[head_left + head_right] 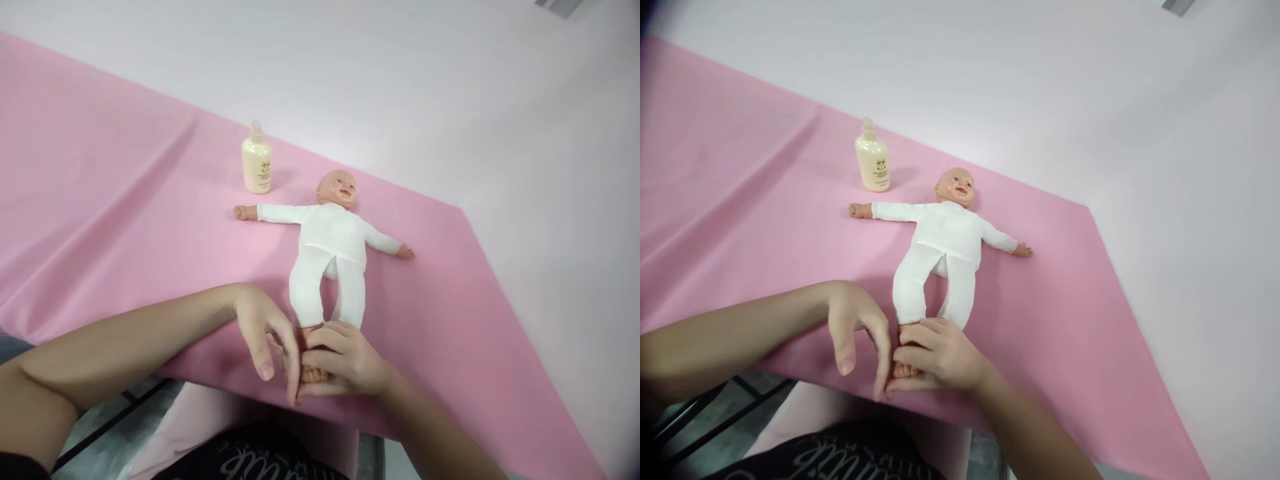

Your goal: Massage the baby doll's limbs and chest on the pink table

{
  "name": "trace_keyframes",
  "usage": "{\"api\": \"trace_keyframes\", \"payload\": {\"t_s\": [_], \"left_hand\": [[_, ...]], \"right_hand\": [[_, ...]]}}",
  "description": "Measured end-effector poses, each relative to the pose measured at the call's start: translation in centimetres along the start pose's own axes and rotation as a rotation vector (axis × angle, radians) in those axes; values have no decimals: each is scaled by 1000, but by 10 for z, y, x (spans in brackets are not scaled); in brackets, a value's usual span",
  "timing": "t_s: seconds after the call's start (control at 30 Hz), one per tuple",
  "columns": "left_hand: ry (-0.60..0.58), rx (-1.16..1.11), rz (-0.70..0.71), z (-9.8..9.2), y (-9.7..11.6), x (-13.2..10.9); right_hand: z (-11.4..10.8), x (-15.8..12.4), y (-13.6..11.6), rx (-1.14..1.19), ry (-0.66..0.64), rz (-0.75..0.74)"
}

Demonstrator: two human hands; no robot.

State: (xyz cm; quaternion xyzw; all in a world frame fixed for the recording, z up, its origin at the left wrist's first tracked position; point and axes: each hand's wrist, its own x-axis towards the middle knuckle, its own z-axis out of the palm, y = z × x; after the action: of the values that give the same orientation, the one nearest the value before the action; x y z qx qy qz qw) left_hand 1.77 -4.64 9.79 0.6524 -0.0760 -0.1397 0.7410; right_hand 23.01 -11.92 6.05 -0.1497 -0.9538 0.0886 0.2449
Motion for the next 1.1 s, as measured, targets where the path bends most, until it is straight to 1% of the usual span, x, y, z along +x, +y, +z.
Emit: {"api": "trace_keyframes", "payload": {"t_s": [0.13, 0.23, 0.4, 0.47, 0.5, 0.53, 0.57, 0.63, 0.67, 0.7, 0.73, 0.77, 0.8, 0.83, 0.9, 0.93, 1.0, 1.1], "left_hand": [[54, -5, -9, 1, -4, -1], [35, 0, -31, 0, -7, -3], [52, -31, -36, -2, -5, -7], [92, -66, -23, 0, -6, -6], [151, -91, 2, 1, -9, -5], [253, -114, 53, 4, -12, -2], [395, -125, 127, 6, -16, 0], [728, -73, 287, 10, -24, 6], [874, 2, 336, 12, -27, 9], [989, 111, 355, 13, -29, 11], [1065, 255, 343, 14, -31, 12], [1102, 427, 311, 14, -33, 13], [1108, 615, 276, 13, -34, 14], [1088, 805, 247, 13, -35, 15], [1010, 1135, 217, 11, -37, 16], [970, 1257, 213, 10, -39, 16], [924, 1415, 209, 9, -42, 17], [915, 1505, 211, 7, -45, 18]], "right_hand": [[-2, 7, -1, 65, -131, 44], [-3, 10, -1, 88, -192, 59], [-2, 11, 1, 115, -200, 49], [-3, 11, 1, 121, -193, 44], [-4, 12, 1, 131, -188, 46], [-5, 13, 1, 149, -182, 51], [-6, 13, 0, 178, -183, 55], [-8, 14, 0, 258, -193, 52], [-9, 14, 0, 293, -193, 41], [-9, 14, 1, 318, -184, 26], [-8, 13, 2, 325, -167, 8], [-7, 11, 3, 315, -146, -8], [-6, 9, 5, 287, -131, -17], [-6, 7, 7, 245, -127, -18], [-5, 3, 13, 128, -145, 3], [-6, 1, 17, 64, -159, 19], [-8, -1, 23, -42, -177, 42], [-10, -2, 30, -103, -193, 55]]}}
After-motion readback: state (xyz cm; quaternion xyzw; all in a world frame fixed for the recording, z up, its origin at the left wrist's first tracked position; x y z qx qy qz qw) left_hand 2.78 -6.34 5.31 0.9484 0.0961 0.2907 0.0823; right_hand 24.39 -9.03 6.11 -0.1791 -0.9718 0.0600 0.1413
